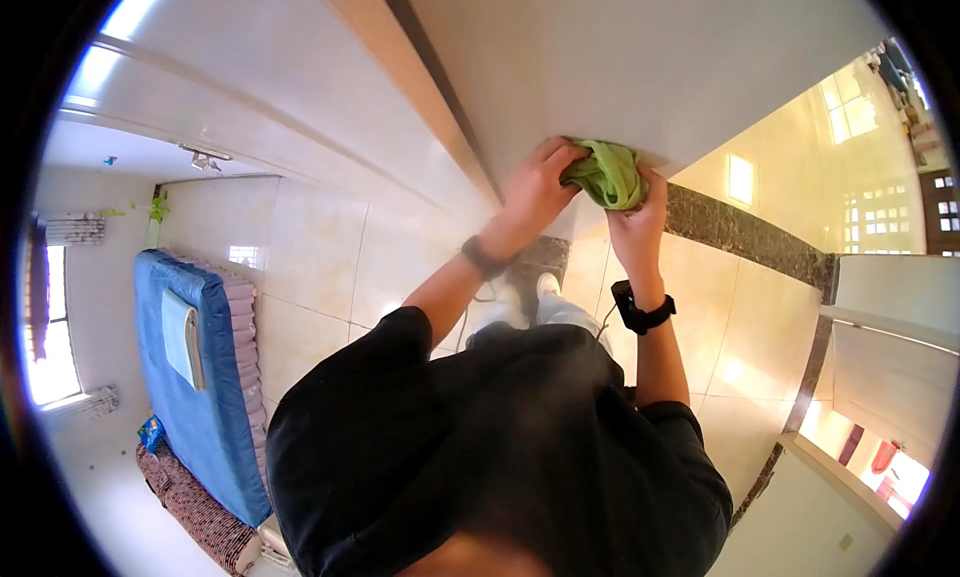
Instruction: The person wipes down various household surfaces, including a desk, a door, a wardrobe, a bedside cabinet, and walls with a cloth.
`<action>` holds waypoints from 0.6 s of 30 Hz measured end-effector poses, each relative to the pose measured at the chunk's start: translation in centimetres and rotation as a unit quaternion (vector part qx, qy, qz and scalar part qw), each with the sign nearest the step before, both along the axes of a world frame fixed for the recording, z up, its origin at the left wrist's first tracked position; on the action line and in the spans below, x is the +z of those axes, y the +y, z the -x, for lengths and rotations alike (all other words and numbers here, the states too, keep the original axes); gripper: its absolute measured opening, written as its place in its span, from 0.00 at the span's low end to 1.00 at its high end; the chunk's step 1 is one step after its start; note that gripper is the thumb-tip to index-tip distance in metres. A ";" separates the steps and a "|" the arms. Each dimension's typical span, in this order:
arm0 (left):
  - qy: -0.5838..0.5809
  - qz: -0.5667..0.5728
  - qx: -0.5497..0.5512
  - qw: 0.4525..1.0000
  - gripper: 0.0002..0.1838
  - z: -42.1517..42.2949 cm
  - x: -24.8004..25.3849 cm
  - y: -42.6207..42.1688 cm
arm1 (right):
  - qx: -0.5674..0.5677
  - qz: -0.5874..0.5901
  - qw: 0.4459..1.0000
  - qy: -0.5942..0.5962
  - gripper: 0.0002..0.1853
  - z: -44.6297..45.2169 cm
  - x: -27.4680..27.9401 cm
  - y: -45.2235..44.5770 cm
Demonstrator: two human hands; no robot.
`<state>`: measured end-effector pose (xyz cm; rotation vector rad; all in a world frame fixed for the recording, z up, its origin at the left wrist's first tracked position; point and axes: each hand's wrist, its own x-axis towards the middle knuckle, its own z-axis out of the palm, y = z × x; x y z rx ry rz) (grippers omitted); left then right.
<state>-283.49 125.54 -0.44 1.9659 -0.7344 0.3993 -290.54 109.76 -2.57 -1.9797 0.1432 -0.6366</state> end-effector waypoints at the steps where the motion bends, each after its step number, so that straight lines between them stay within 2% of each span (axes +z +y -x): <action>1: -0.007 0.015 -0.006 1.000 0.19 0.0 1.2 -0.6 | 0.021 -0.057 0.998 -0.023 0.30 0.0 0.9 -0.6; 2: -0.013 0.029 -0.012 0.999 0.19 0.1 2.6 -1.0 | 0.041 -0.115 0.992 -0.045 0.32 0.0 2.0 -0.9; 7: -0.030 0.078 -0.026 0.996 0.21 0.4 6.0 -5.0 | 0.083 -0.049 0.983 -0.157 0.33 -0.5 5.2 -6.2; 10: -0.028 0.066 0.006 0.997 0.22 1.7 5.5 -7.1 | 0.076 0.118 0.980 -0.143 0.32 0.4 7.2 -9.0; 14: -0.005 0.043 0.092 0.995 0.20 4.5 3.3 -10.5 | 0.126 0.071 0.976 -0.162 0.31 0.2 3.3 -12.4; 16: 0.034 0.011 0.132 0.991 0.20 5.6 1.3 -12.1 | 0.191 -0.041 0.976 -0.094 0.31 -0.4 0.3 -14.1; 18: 0.058 -0.027 0.185 0.981 0.20 6.8 -0.3 -14.0 | 0.256 -0.005 0.966 -0.021 0.30 -1.0 -1.0 -16.7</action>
